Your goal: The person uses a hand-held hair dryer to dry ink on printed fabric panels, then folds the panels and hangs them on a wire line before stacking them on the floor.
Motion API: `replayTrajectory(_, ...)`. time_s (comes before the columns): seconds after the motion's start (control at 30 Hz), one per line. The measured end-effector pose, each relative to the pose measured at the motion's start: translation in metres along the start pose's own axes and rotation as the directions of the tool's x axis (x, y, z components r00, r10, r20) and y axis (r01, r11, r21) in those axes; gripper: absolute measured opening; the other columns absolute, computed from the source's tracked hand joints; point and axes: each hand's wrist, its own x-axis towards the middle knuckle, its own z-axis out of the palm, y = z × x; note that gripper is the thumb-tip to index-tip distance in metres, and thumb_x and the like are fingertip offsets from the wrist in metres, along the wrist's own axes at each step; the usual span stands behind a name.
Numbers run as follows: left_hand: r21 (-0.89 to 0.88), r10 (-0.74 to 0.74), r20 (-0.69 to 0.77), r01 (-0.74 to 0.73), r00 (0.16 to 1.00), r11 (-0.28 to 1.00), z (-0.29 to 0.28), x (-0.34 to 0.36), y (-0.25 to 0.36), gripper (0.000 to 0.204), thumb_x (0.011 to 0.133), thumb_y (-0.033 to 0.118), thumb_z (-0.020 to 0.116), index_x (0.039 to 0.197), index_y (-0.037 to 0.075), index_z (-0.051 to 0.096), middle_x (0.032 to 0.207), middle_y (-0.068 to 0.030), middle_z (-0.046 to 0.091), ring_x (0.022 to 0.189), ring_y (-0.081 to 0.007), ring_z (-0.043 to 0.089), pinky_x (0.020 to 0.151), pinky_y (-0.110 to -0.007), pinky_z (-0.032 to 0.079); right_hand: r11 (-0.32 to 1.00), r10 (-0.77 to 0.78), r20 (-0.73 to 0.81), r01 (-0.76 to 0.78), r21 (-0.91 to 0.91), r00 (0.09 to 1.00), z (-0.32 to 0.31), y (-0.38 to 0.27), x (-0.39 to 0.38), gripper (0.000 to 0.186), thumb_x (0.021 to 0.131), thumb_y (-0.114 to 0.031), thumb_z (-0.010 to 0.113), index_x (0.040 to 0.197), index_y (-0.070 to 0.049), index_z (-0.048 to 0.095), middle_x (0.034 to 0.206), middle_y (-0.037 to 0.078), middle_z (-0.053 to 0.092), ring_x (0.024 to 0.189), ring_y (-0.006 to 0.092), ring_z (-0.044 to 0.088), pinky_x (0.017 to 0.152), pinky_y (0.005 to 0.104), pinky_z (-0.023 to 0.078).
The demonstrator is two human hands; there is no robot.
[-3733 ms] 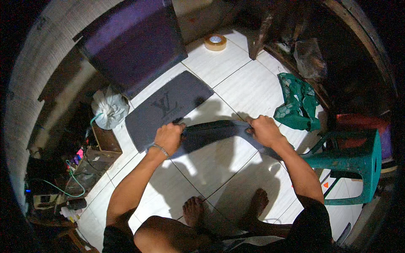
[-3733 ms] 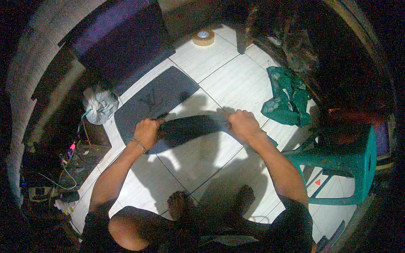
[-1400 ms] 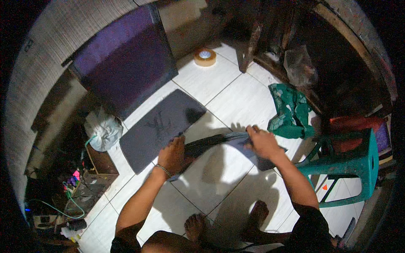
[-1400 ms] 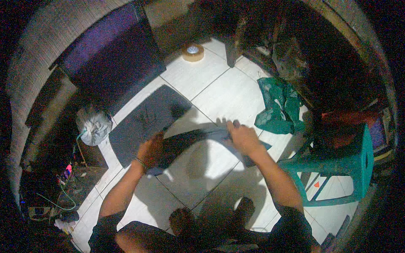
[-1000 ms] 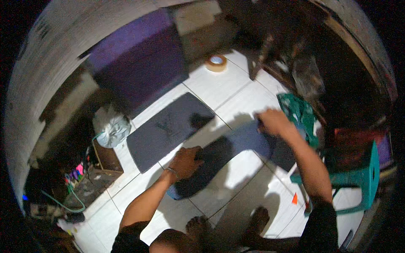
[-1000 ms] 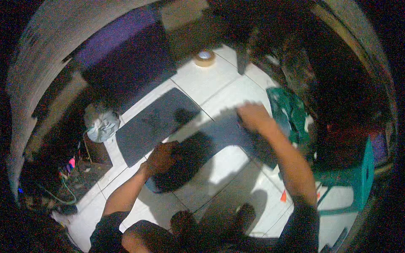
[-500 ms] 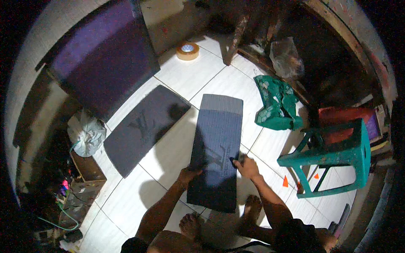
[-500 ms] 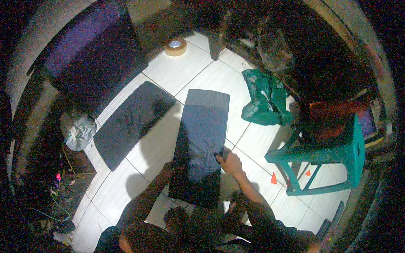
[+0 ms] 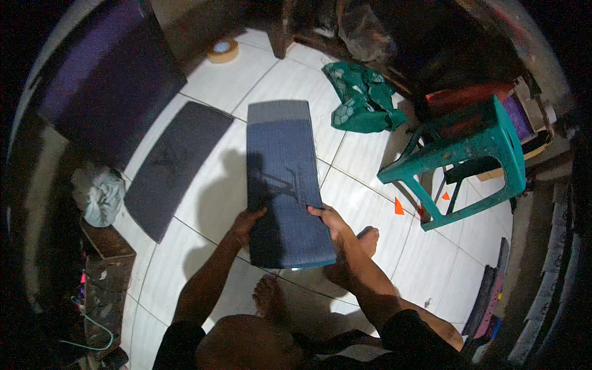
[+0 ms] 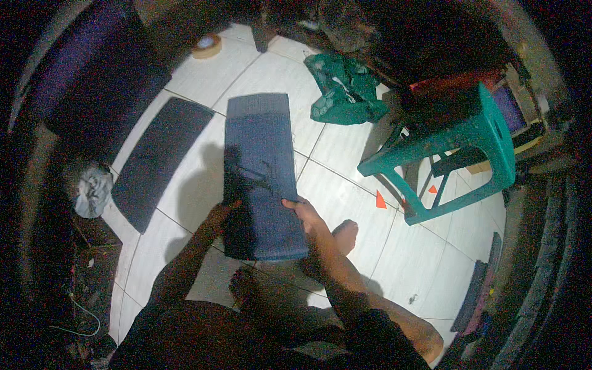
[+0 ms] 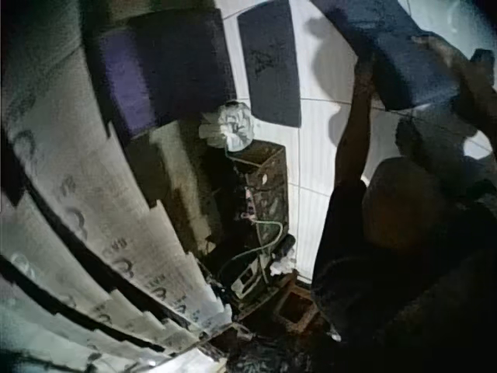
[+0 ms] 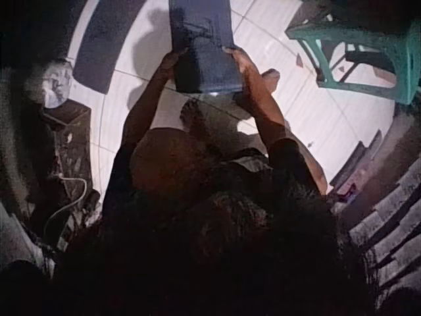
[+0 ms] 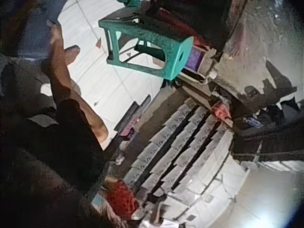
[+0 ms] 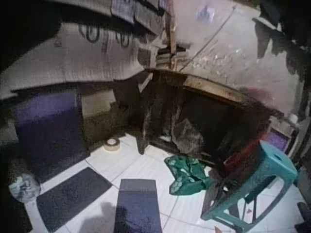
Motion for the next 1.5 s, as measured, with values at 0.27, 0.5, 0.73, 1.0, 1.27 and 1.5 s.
replayTrajectory(0.27,-0.044,0.076,0.173,-0.069,0.982,0.997,-0.018,-0.042,-0.047,0.042,0.086,0.018,0.068,0.122,-0.002,0.056,0.111,-0.0112,0.065,0.1,-0.0251,0.063,0.092,-0.038,0.05,0.948,0.025,0.238,-0.099,0.303,0.971,-0.012,0.053,-0.058,0.06,0.089,-0.021,0.064,0.137,0.003,0.037,0.124,0.021,0.055,0.112,0.0311,0.058,0.097,0.0423,0.048)
replayTrajectory(0.5,-0.001,0.093,0.179,-0.094,0.979,0.996,-0.014,-0.052,-0.087,0.056,0.086,0.024,0.069,0.13,-0.004,0.048,0.126,-0.0188,0.057,0.116,-0.0337,0.055,0.103,-0.046,0.043,0.975,-0.093,0.101,0.07,0.21,0.991,-0.023,0.087,-0.083,0.045,0.088,-0.01,0.061,0.129,0.004,0.047,0.113,0.017,0.063,0.095,0.0299,0.066,0.087,0.0437,0.054)
replayTrajectory(0.73,-0.129,0.116,0.052,-0.109,0.992,0.986,-0.037,-0.032,-0.114,0.062,0.087,0.023,0.067,0.137,-0.002,0.04,0.133,-0.0198,0.05,0.118,-0.0345,0.053,0.101,-0.046,0.044,0.998,0.026,0.038,-0.028,0.059,0.999,-0.016,0.086,-0.087,0.053,0.089,-0.008,0.061,0.135,0.004,0.038,0.124,0.019,0.057,0.106,0.0278,0.061,0.093,0.0415,0.05)
replayTrajectory(1.0,0.132,0.376,-0.049,-0.367,0.925,0.921,0.029,-0.05,-0.104,0.072,0.078,0.031,0.077,0.133,-0.002,0.044,0.131,-0.0173,0.052,0.114,-0.0319,0.054,0.099,-0.044,0.045,0.749,-0.48,0.063,0.446,-0.489,0.875,-0.016,0.133,-0.057,0.072,0.088,-0.002,0.052,0.15,-0.012,0.017,0.128,0.018,0.055,0.108,0.0277,0.058,0.094,0.0371,0.044)
replayTrajectory(1.27,0.304,0.473,-0.012,-0.448,0.881,0.841,0.057,-0.044,-0.096,0.063,0.076,0.029,0.079,0.125,0.001,0.051,0.117,-0.0124,0.061,0.104,-0.0249,0.059,0.091,-0.036,0.048,0.409,-0.671,0.326,0.699,-0.586,0.666,0.043,0.139,-0.074,0.072,0.083,-0.014,0.064,0.146,-0.012,0.027,0.15,0.028,0.021,0.136,0.0434,0.028,0.109,0.0464,0.031)
replayTrajectory(1.5,0.171,0.319,0.063,-0.325,0.946,0.93,0.032,-0.072,-0.084,0.049,0.081,0.023,0.075,0.121,0.003,0.054,0.114,-0.0117,0.062,0.101,-0.025,0.061,0.09,-0.039,0.051,0.769,-0.543,0.194,0.576,-0.277,0.817,0.009,0.13,-0.031,0.034,0.092,-0.017,0.059,0.122,-0.003,0.056,0.131,0.017,0.051,0.117,0.0295,0.053,0.096,0.0427,0.045)
